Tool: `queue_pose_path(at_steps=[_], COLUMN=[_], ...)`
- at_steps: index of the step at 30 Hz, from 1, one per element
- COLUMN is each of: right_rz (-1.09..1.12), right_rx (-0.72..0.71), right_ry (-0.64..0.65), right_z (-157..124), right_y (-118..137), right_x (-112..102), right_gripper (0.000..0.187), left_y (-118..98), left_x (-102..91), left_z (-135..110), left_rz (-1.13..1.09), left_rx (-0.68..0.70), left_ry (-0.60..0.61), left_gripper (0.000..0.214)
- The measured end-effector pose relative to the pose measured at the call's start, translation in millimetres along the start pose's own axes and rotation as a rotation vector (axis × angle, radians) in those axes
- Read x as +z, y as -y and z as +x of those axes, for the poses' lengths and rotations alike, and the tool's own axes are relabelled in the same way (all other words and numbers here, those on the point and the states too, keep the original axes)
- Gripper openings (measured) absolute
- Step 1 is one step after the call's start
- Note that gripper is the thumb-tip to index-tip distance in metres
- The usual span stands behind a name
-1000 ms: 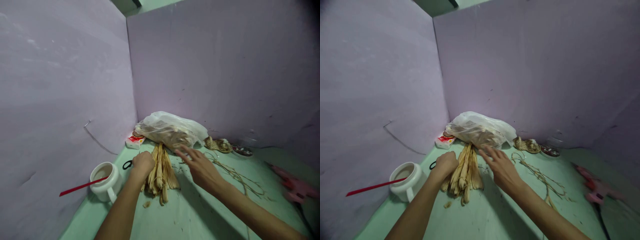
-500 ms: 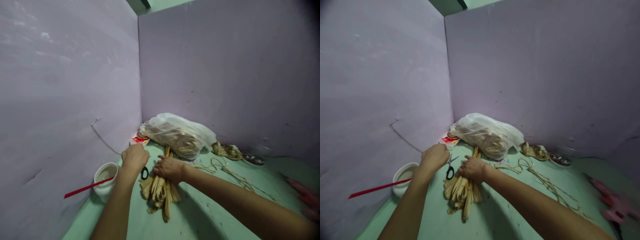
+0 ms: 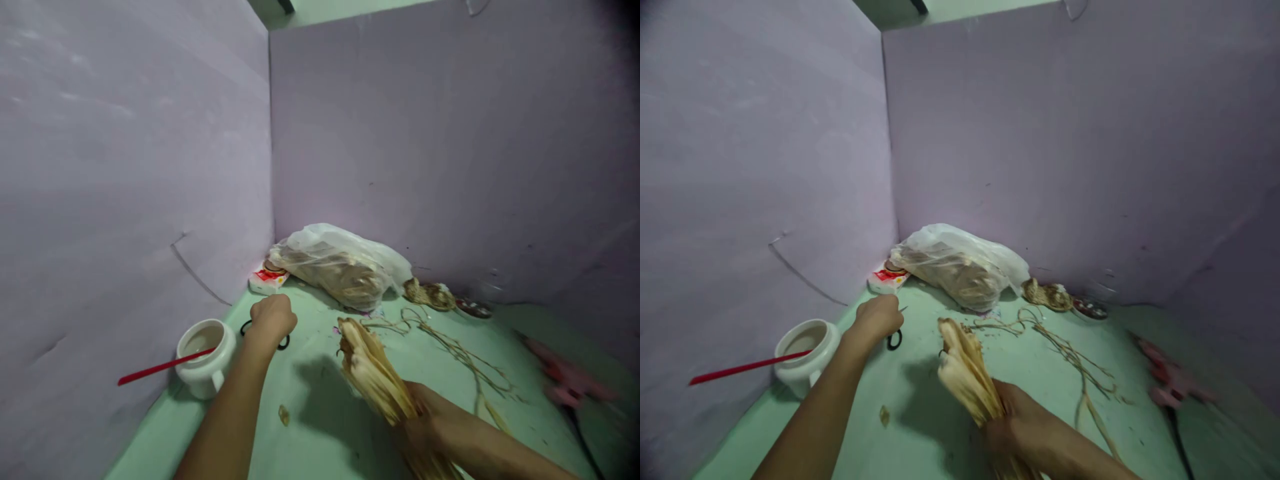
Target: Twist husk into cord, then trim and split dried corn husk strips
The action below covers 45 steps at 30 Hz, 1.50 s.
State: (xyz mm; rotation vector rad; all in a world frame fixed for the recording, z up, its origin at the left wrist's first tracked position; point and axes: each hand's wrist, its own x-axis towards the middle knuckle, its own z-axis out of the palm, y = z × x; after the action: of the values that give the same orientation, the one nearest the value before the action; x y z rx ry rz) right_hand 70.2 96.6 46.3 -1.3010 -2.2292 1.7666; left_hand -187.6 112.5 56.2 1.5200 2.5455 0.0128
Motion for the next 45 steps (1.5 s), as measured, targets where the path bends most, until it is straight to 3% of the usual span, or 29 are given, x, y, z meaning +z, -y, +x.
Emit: queue_pose_path(at_steps=[2,7,9,14,18,23,25,30,33,35,38,41,45], right_rz=[0.064,-0.339,-0.379,-0.141,-0.037,0.148,0.066,-0.518,-0.568,-0.523,-0.398,-0.340,-0.323], right_rx=[0.089,0.136,0.154,0.117,0.060,-0.007,0.031,0.307,0.297,0.207,0.017,-0.033,-0.005], right_ry=[-0.055,-0.463,-0.532,-0.593,-0.617,-0.504,-0.485,-0.616,-0.771,-0.819,-0.797,-0.802,-0.803], right_z=[2,0,-6,-10,0,8,5,-15,-25,-25,-15,3,26], right_y=[-20,-47,-51,-64,-73,-69,-67,-65,-61,-54,-39,-30,-37], right_x=[0,-10,-14,-11,0,12,10,-10,-22,-26,-25,-18,-12], right_gripper=[0.023,0.044,0.046,0.049,0.064,0.049,0.042,0.041,0.039,0.034,0.025,0.024,0.022], left_y=[-2,0,0,-1,1,3,4,1,-3,-6,-14,-33,-73], left_x=[6.6,17.1,23.3,39.6,45.3,50.1,50.7,48.7,48.0,44.9,33.9,25.7,41.1], left_z=[3,10,14,18,18,16,15,17,16,13,4,-9,-27], left_rz=[0.021,0.070,0.082,0.098,0.087,0.051,0.032,-0.015,-0.028,-0.009,0.072,-0.005,-0.367], left_rx=[0.003,-0.064,-0.106,-0.221,-0.301,-0.270,-0.255,-0.264,-0.272,-0.265,-0.214,-0.044,0.393], left_ry=[0.048,0.135,0.151,0.069,0.023,-0.047,-0.059,-0.046,-0.037,-0.042,-0.161,-0.274,-0.142], left_gripper=[0.034,0.036,0.037,0.047,0.046,0.043,0.041,0.040,0.045,0.049,0.042,0.030,0.015])
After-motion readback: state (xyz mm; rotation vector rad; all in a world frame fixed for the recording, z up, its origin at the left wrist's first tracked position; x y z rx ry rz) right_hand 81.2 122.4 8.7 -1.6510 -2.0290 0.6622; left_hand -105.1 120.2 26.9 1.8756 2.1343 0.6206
